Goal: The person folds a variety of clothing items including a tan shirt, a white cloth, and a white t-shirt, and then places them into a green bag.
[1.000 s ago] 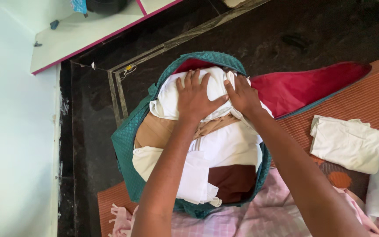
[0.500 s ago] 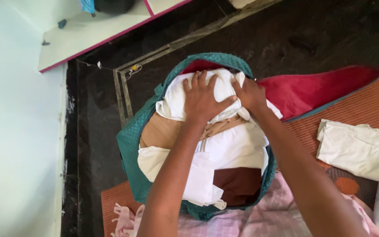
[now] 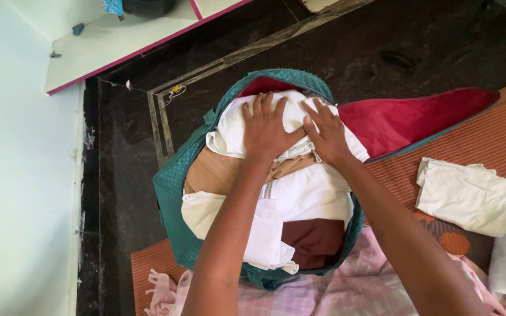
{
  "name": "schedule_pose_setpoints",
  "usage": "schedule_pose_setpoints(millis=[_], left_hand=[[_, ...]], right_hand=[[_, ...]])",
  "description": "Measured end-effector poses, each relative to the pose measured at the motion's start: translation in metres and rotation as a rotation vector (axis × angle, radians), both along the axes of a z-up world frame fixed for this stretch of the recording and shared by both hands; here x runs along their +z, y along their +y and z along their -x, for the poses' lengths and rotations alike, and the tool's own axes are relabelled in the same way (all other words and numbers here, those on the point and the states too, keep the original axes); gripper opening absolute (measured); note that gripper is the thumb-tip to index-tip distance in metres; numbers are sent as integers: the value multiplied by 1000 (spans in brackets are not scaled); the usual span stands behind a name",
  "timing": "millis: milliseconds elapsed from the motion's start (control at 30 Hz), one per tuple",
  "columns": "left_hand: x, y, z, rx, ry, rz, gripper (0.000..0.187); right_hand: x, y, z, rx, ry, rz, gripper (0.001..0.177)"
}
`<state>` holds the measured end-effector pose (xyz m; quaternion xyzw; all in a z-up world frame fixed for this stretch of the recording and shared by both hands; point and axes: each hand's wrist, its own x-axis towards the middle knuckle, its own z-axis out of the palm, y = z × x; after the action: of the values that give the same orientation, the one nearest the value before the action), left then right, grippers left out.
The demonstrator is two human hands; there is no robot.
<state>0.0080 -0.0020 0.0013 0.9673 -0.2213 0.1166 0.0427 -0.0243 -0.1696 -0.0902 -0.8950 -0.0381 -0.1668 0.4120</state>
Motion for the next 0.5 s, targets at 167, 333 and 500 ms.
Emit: schedule_pose_setpoints(millis=[167, 333, 500], left_hand=[[2, 1, 5, -22, -46, 49, 96], [2, 2, 7, -32, -72, 66, 96], [2, 2, 7, -53, -101, 74, 96]], right_hand=[[-14, 1, 49, -207, 79, 34, 65], [-13, 0, 64, -167, 236, -91, 76], [12, -9, 70, -15, 334, -339, 83]])
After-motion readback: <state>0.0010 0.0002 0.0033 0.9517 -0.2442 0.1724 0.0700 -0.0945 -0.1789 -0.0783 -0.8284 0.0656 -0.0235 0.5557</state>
